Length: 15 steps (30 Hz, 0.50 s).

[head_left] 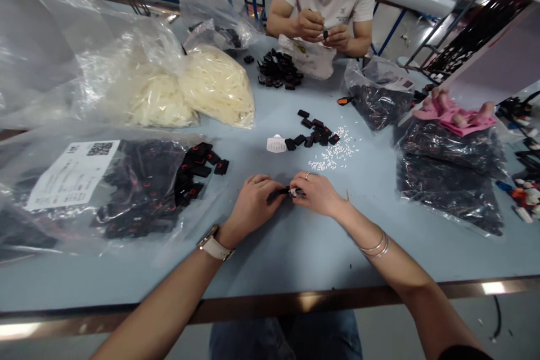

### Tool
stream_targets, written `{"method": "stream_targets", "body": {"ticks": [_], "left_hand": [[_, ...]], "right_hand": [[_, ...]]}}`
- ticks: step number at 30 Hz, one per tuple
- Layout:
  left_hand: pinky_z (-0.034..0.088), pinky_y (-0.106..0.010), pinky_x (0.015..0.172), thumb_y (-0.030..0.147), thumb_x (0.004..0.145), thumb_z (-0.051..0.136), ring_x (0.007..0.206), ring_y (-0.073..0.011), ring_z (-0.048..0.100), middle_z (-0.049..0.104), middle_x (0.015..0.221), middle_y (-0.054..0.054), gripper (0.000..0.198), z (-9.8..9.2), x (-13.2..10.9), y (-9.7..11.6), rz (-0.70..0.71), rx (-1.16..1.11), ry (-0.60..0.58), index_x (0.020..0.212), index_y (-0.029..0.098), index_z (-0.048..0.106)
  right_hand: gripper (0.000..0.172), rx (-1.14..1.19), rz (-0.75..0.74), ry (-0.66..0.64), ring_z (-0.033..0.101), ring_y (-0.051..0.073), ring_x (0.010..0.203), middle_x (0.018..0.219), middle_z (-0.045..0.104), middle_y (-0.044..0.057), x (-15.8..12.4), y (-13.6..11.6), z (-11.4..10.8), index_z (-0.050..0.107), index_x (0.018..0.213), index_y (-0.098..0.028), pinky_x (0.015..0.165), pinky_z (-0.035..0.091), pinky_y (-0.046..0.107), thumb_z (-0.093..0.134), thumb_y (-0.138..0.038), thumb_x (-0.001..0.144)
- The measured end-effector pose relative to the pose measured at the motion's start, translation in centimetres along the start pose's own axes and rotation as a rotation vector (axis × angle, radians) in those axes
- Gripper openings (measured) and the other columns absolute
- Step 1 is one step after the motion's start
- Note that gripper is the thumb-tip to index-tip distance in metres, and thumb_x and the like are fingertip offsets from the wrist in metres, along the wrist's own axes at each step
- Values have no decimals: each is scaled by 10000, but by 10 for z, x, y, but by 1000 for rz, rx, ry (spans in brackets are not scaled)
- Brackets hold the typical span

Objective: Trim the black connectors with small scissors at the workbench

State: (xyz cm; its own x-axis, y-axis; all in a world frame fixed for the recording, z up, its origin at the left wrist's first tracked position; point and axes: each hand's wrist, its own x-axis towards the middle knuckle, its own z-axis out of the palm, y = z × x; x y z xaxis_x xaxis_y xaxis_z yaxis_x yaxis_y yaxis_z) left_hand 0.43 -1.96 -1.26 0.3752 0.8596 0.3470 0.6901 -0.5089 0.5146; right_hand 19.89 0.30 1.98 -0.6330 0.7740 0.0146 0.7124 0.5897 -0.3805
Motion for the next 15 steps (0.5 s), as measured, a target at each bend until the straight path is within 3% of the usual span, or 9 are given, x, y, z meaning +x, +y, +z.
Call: {"method": "stream_targets", "body": {"ticks": [7,15], "left_hand": [[477,-425,837,203,811,589,851,-244,635,695,755,-49,91,-2,1,3,-12,19,-13,805,198,680],[484,-407,819,283,838,599,817,-228,632,691,744,-38,118,-3,1,0,-62,-38,-42,806,203,680]], "right_hand": [[97,-201,-54,-72,516,119,640,916,646,64,0,-14,-9,645,925,-166,553,258,273,571,-222,896],[173,-156,-73,-47,516,117,627,945,658,54,-3,-11,-5,681,951,-205,536,257,271,515,-179,910]]}}
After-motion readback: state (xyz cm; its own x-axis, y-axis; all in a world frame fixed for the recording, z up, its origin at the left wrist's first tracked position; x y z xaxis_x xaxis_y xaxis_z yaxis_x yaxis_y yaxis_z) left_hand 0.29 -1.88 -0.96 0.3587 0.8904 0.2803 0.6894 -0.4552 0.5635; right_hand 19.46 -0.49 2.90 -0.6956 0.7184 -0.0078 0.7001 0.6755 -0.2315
